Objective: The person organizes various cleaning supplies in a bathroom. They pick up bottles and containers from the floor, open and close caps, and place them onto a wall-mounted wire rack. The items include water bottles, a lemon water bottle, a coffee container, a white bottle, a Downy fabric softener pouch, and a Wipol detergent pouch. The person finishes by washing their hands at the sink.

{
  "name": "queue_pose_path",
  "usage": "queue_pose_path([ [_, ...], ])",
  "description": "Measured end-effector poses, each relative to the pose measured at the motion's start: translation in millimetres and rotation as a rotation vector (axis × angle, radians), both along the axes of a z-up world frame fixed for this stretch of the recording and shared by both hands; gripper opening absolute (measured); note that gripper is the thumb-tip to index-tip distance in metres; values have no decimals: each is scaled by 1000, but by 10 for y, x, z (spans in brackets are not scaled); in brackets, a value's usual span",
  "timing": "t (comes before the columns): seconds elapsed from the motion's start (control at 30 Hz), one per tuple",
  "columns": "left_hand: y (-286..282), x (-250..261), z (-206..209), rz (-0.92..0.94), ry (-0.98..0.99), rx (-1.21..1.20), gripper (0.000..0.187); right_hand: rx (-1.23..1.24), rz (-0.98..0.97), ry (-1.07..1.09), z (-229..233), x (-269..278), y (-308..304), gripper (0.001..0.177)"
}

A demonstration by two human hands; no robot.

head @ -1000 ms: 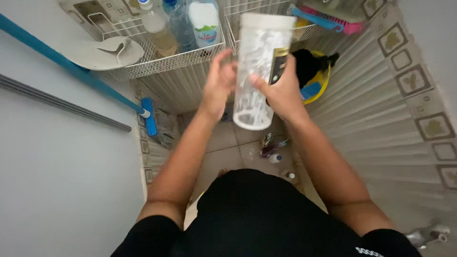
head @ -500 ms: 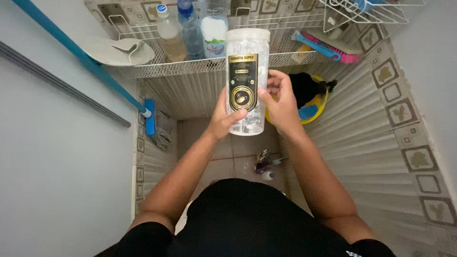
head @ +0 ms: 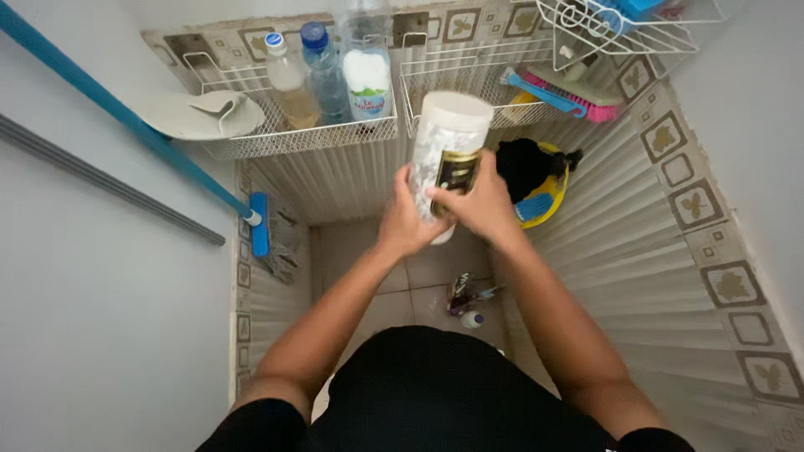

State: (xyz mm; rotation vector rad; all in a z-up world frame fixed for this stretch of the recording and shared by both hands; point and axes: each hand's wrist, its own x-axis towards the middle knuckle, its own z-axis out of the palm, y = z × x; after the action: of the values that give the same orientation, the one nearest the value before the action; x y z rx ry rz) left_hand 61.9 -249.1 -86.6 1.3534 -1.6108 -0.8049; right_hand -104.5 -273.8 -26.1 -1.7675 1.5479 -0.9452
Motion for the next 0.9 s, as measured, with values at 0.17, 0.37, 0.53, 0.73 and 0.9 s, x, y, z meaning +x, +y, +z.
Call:
queue_pose_path([
  [0.17,-714,-99,210,64,-174,-244,119,-307,91,-46,134,-120,-691,97],
  [0.37,-1474,-27,330,41,-52,-364,107,-547,180,-61,10,-124,-1571,99],
  [0.53,-1882,8,110,24,0,-299,108,-480,213,-92,-289,-97,-2116,102],
  [0.73,-2192,37,-143,-28,62,-238,110,-480,201,56,-606,-159,-2528,106],
  [0.9,-2395,-29,-306,62,-39,-197,113,-349,166,76,-841,-84,-2794,105],
])
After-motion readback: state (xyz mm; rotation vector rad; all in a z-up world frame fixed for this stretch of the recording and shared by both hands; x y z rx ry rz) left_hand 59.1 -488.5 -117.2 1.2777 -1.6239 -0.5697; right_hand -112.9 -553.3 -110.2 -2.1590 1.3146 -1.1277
